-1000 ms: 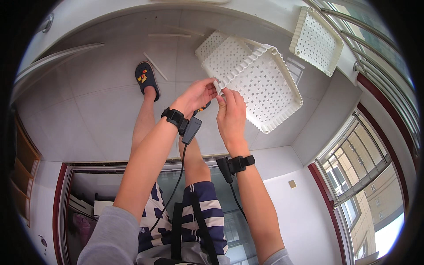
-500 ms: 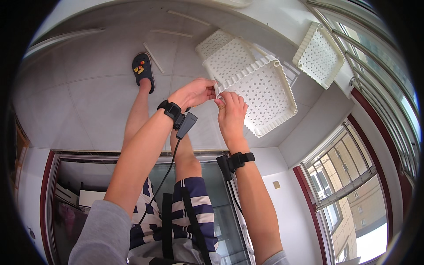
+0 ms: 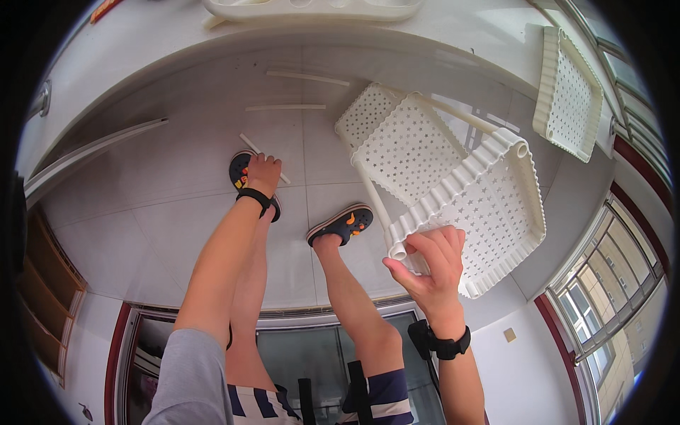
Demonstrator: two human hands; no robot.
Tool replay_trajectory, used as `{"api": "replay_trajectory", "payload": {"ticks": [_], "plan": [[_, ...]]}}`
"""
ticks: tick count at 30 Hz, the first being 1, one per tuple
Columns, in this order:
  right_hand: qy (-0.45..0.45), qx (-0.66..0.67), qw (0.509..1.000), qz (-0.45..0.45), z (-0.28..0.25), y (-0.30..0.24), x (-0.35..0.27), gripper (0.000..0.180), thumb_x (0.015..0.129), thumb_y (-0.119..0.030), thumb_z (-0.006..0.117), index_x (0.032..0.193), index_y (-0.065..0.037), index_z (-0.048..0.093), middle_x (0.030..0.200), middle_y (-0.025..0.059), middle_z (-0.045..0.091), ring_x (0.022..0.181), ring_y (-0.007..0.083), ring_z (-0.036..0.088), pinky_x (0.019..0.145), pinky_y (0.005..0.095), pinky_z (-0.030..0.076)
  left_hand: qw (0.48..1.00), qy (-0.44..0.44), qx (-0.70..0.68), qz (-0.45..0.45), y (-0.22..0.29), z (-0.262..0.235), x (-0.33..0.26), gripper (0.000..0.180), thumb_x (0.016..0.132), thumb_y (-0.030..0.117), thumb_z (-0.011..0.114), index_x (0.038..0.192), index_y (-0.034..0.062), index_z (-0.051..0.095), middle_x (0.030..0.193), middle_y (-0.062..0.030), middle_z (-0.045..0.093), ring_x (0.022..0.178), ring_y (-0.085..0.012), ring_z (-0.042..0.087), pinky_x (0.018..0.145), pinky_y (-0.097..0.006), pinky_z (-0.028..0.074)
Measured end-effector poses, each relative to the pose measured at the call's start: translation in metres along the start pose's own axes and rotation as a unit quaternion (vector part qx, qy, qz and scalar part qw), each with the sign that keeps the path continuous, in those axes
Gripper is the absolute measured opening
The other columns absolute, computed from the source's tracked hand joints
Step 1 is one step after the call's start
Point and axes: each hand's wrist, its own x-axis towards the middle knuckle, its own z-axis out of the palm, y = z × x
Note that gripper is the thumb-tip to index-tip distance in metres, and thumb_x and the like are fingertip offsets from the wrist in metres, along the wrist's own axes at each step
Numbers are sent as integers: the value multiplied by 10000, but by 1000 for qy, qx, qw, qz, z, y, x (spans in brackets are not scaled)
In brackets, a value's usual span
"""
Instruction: Assembling a multi-tier plastic shelving unit on a balcony and then carrying it into the living room.
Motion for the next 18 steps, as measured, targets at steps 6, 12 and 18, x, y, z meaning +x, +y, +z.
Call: {"api": "replay_trajectory", "payload": {"ticks": [6, 12, 18], "plan": [[-11, -24, 999, -28, -6, 5, 3, 433, 576, -321, 854, 796, -57, 591, 692, 17, 553, 672, 231, 452, 655, 361, 313, 975, -3, 211, 69, -12, 84, 35, 380, 924, 187, 515, 1294, 107, 496, 1273, -68, 519, 1262, -284, 410, 1076, -487, 235], [-28, 0, 999, -25, -8, 14, -5, 400, 625, -347, 838, 814, -57, 638, 771, 40, 638, 713, 256, 490, 699, 394, 339, 947, 95, 294, 89, 14, 79, 67, 281, 908, 175, 522, 1179, 118, 567, 1223, -82, 509, 1182, -265, 443, 1021, -448, 296], [-67, -11, 997, -25, -12, 14, -6, 533, 696, -476, 816, 910, -31, 615, 932, 149, 687, 864, 401, 625, 878, 477, 443, 952, 141, 226, 152, -14, 57, 93, 258, 854, 138, 556, 1107, 101, 589, 1123, -64, 563, 1132, -237, 485, 999, -376, 331]]}}
